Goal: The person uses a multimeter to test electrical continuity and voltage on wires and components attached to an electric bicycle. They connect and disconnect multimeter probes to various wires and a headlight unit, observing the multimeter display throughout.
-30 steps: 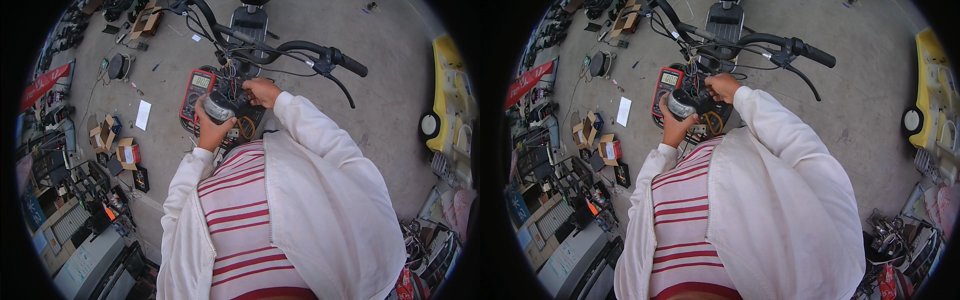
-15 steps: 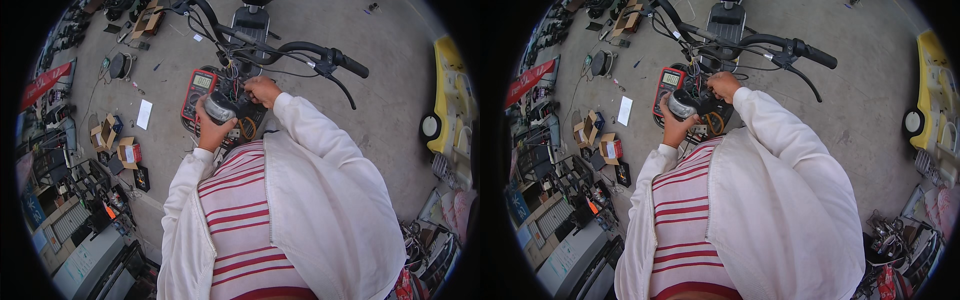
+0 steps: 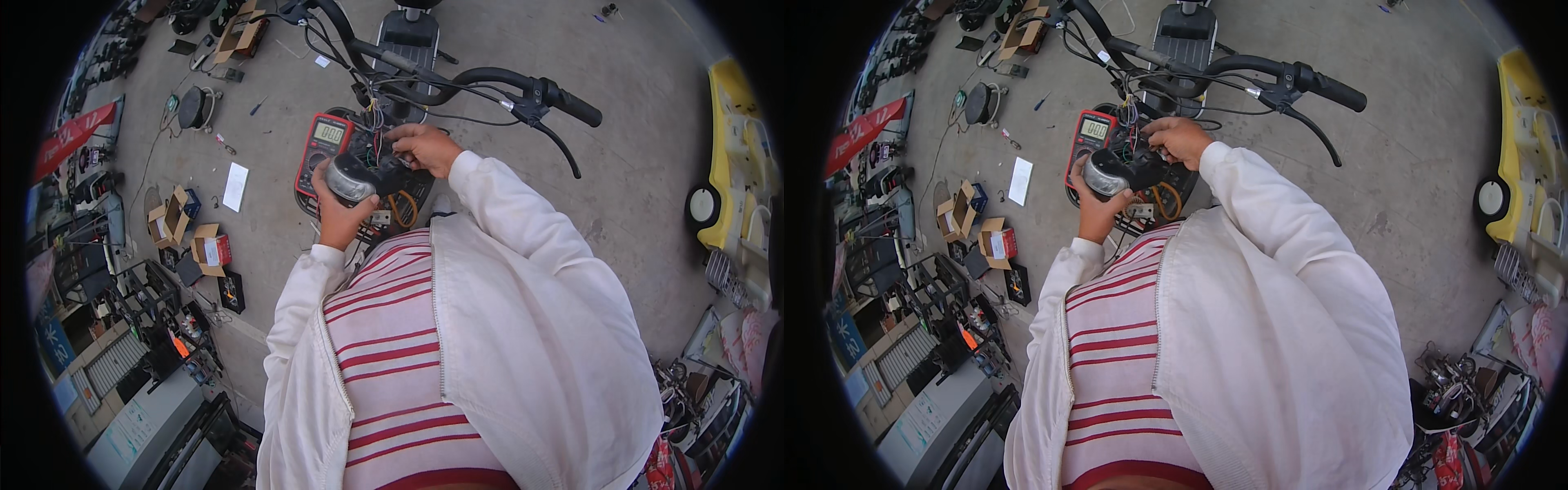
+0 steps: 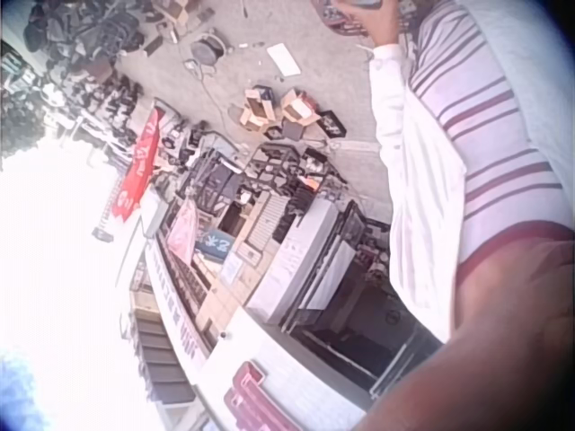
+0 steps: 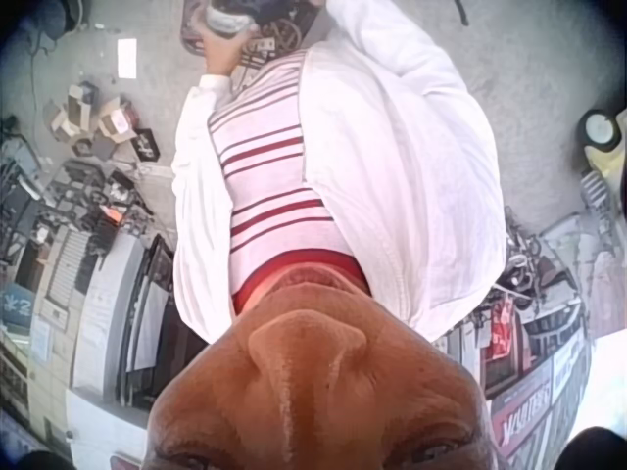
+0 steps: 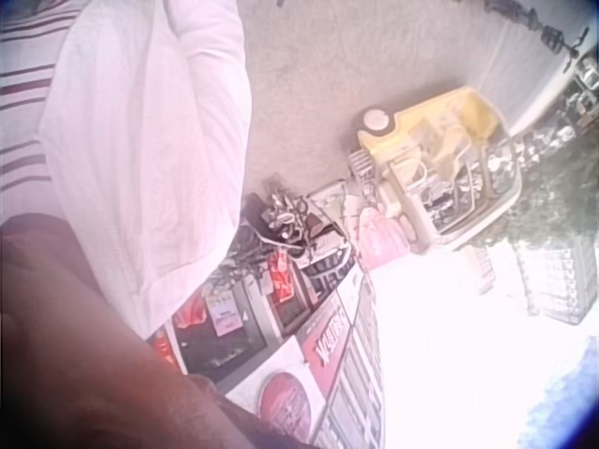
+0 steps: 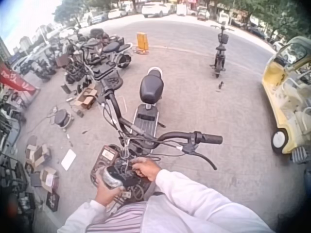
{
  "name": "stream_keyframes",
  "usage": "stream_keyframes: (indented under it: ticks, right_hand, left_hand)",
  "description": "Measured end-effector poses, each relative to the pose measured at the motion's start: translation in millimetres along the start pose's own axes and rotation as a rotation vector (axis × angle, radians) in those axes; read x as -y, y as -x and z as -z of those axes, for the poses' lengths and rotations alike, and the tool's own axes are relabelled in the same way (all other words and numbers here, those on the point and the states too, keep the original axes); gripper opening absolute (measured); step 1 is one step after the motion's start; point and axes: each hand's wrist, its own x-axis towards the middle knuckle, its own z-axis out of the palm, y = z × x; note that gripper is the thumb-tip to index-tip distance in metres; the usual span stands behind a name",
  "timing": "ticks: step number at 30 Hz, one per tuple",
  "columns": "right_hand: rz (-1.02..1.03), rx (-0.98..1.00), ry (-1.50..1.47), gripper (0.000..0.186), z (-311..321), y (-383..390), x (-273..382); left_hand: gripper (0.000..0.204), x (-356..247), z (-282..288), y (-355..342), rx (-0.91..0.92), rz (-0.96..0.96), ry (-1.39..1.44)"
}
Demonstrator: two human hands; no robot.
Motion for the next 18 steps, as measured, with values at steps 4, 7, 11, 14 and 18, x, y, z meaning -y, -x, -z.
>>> stream_keyframes:
  ticks: [4,7,11,14,18]
  right_hand:
    - [0.02,0.007,0.01,0.025,-4.7,-3.6,-3.1]
    - [0.066,-0.04,0.022,0.023,-10.8,-7.8,-5.3]
    - [0.109,-0.082,0.042,0.018,-19.6,-12.9,-8.1]
    - [0.089,-0.069,0.041,0.018,-24.1,-10.4,-7.8]
    - [0.196,-0.109,0.095,0.025,-19.9,-13.1,-19.0]
  left_hand:
    - [0.099,-1.7,2.1,2.2,-0.029,-0.016,-0.023]
    - [0.099,-10.5,-0.7,4.7,-0.059,-0.043,-0.095]
    - [0.099,-9.8,-0.9,7.6,-0.067,-0.096,-0.198]
    - [0.098,-11.2,-5.8,11.4,-0.117,-0.115,-0.223]
    - [0.099,-11.3,-4.5,12.9,-0.121,-0.164,-0.385]
